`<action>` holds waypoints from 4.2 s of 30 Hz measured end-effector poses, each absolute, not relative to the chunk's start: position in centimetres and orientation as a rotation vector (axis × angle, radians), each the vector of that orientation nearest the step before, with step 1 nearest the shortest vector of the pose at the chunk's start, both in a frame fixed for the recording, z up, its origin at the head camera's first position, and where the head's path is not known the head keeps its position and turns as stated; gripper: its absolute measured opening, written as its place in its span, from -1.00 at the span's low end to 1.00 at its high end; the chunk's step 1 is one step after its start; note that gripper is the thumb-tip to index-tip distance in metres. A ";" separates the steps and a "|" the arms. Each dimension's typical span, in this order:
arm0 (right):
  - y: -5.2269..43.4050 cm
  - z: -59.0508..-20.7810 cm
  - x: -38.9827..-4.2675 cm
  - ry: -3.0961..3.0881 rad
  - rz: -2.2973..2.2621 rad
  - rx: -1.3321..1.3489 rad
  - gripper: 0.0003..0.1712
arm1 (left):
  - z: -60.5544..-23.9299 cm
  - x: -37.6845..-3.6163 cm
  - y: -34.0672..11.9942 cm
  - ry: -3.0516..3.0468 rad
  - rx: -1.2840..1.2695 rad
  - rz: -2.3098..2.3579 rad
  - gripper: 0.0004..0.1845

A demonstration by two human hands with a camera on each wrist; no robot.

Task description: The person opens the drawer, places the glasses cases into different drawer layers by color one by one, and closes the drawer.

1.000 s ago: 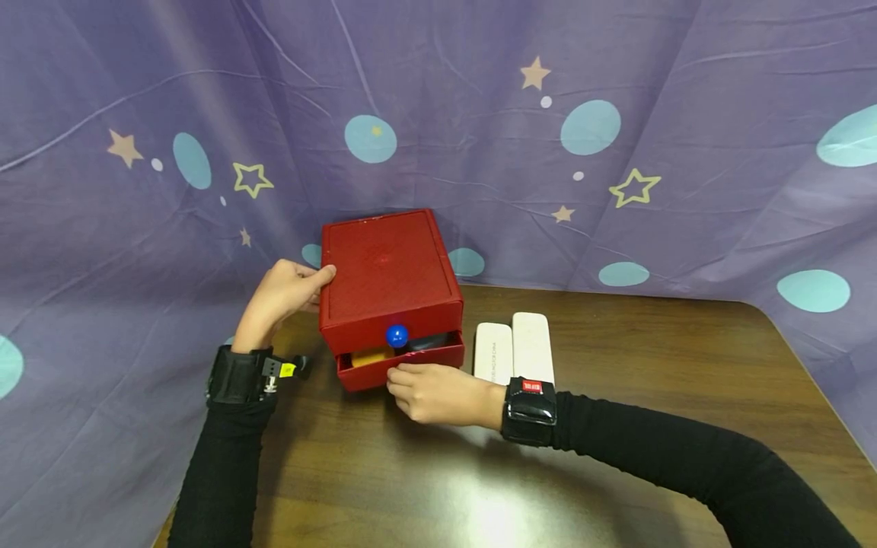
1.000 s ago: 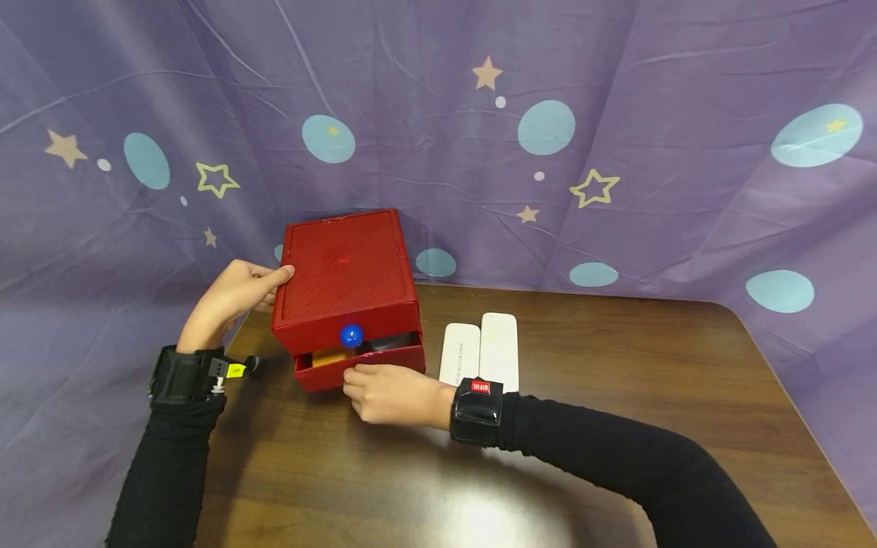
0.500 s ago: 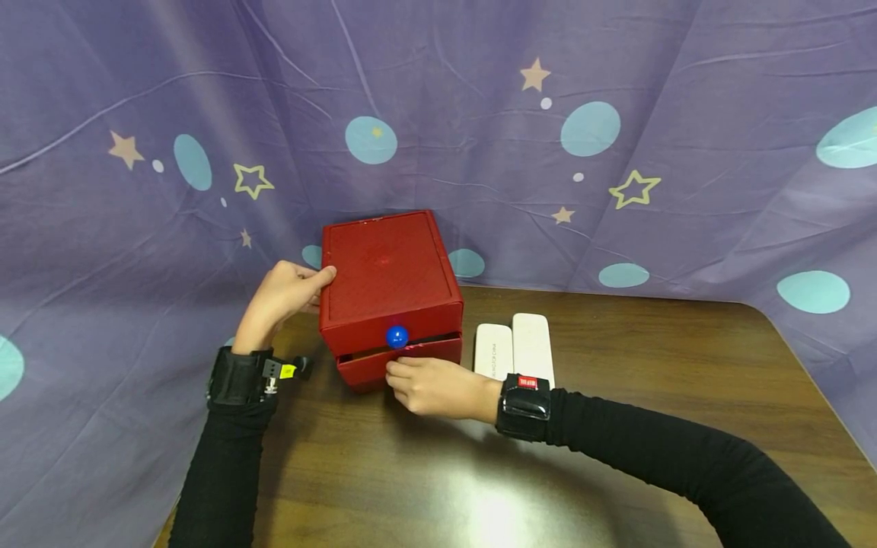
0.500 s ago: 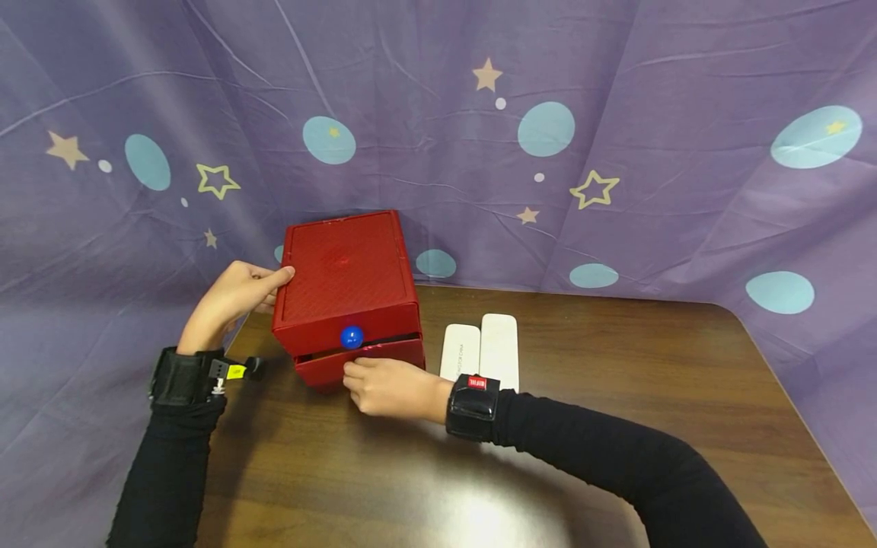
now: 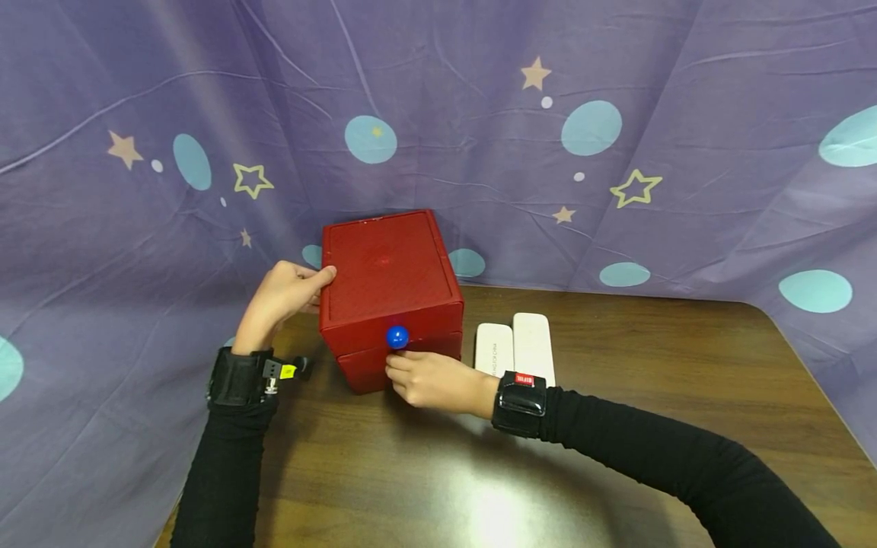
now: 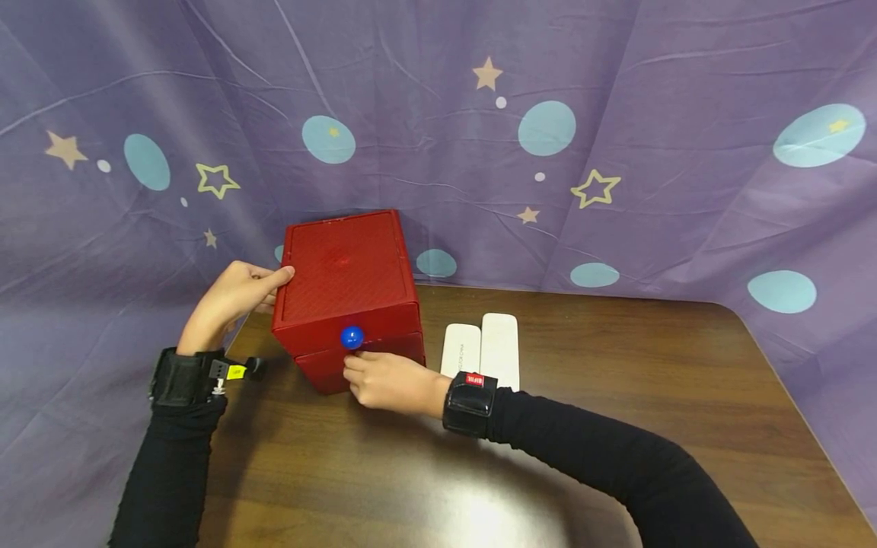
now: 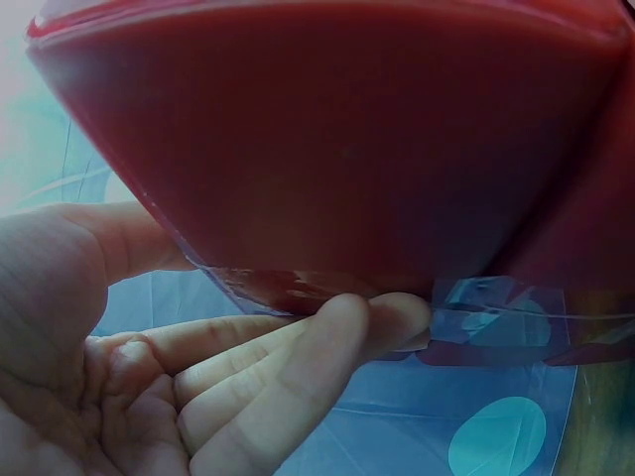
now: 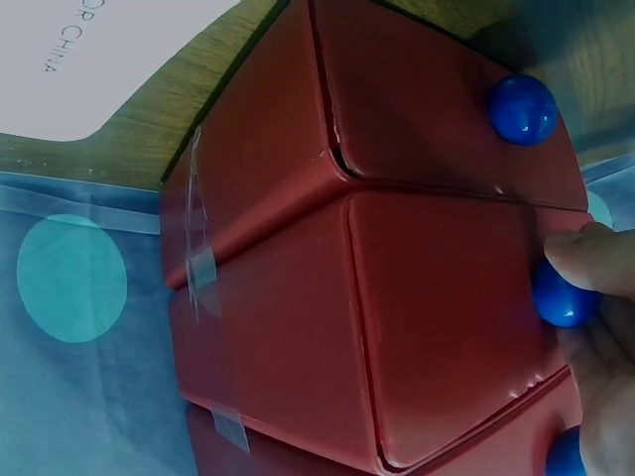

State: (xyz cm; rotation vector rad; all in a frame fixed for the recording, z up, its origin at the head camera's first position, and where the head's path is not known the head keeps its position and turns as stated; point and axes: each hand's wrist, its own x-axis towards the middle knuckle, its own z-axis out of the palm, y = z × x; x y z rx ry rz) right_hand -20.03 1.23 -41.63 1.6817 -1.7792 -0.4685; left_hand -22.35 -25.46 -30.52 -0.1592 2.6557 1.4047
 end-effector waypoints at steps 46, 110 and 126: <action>0.9 -43.9 -18.8 -1.719 -0.544 1.734 -0.77 | -30.7 -22.3 -25.5 2.652 -0.136 1.441 -0.48; -1.1 -47.3 -19.1 -1.807 -0.601 1.680 -0.79 | -30.7 -22.5 -25.6 2.651 -0.154 1.424 -0.56; -0.6 -46.7 -17.1 -1.806 -0.691 1.753 -0.76 | -30.5 -22.4 -25.7 2.667 -0.183 1.390 -0.54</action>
